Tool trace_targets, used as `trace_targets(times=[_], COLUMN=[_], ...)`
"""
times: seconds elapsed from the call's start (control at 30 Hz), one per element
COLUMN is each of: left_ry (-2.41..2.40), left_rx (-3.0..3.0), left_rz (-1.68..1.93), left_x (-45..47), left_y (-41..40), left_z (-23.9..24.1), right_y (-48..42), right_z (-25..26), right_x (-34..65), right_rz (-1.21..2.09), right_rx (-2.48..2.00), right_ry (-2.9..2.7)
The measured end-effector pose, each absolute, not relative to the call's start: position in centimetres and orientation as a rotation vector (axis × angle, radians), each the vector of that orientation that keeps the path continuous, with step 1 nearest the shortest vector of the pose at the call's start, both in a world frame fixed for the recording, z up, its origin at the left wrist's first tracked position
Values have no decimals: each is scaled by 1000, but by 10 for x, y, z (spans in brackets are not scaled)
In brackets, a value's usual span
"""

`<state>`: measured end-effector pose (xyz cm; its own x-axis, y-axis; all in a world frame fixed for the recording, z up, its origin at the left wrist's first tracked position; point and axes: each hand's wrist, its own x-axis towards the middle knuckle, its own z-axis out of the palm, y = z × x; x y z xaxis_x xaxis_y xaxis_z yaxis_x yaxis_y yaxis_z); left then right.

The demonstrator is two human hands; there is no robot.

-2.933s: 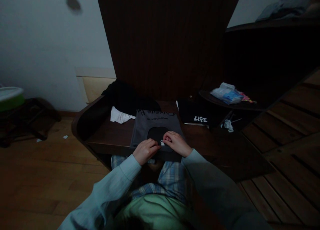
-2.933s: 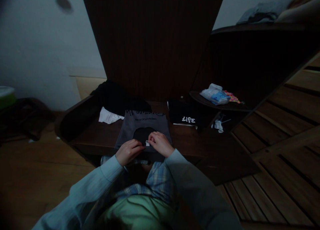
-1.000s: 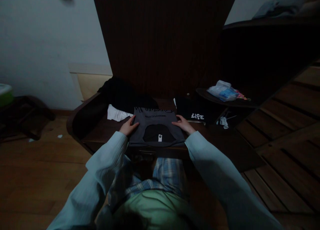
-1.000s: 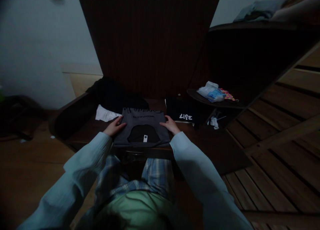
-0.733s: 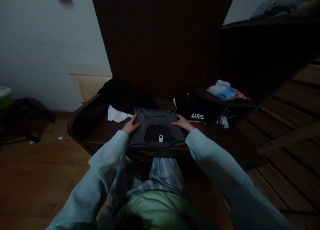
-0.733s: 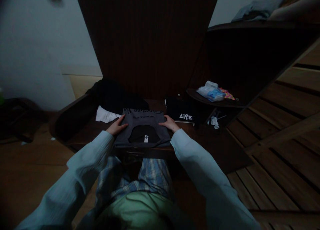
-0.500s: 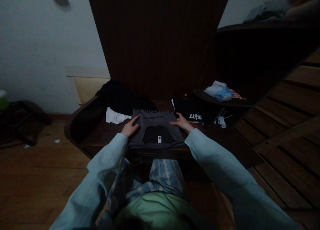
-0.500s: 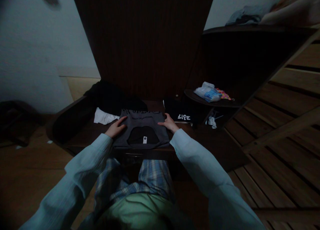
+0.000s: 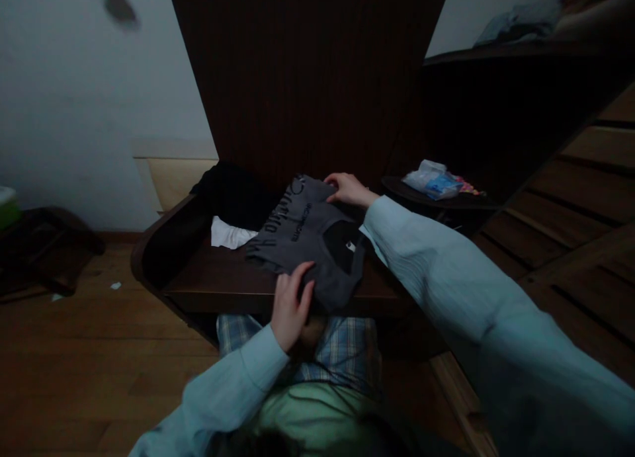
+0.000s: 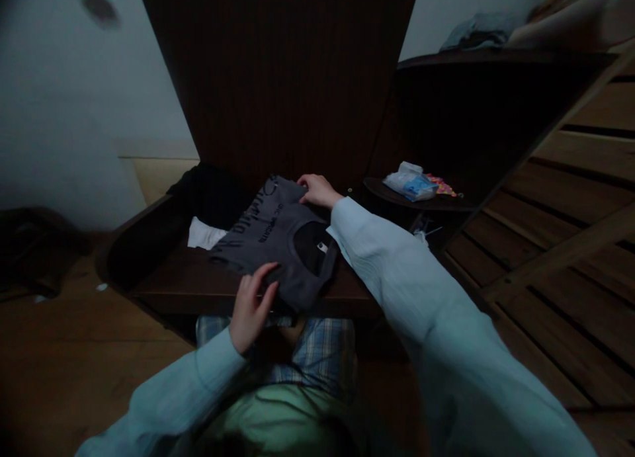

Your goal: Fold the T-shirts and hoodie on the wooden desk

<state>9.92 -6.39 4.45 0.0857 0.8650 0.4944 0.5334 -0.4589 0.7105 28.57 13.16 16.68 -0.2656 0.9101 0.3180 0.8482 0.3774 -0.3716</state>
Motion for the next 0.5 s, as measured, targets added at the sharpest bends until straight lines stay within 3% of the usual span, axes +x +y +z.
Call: trace_targets(times=[0.17, 0.27, 0.37, 0.5], left_ry=[1303, 927, 551, 760], left_rx=[1917, 2015, 2065, 2131], left_rz=[1217, 957, 632, 777], left_x=[175, 195, 171, 92], left_y=[-60, -45, -36, -18], left_z=[8, 9, 31, 63], right_y=[144, 145, 140, 114], right_z=[174, 154, 136, 117], right_x=[216, 191, 199, 251], right_rz=[-119, -137, 7, 393], right_rx=[-1282, -1062, -960, -1052], right_ry=[-2424, -2498, -2452, -2090])
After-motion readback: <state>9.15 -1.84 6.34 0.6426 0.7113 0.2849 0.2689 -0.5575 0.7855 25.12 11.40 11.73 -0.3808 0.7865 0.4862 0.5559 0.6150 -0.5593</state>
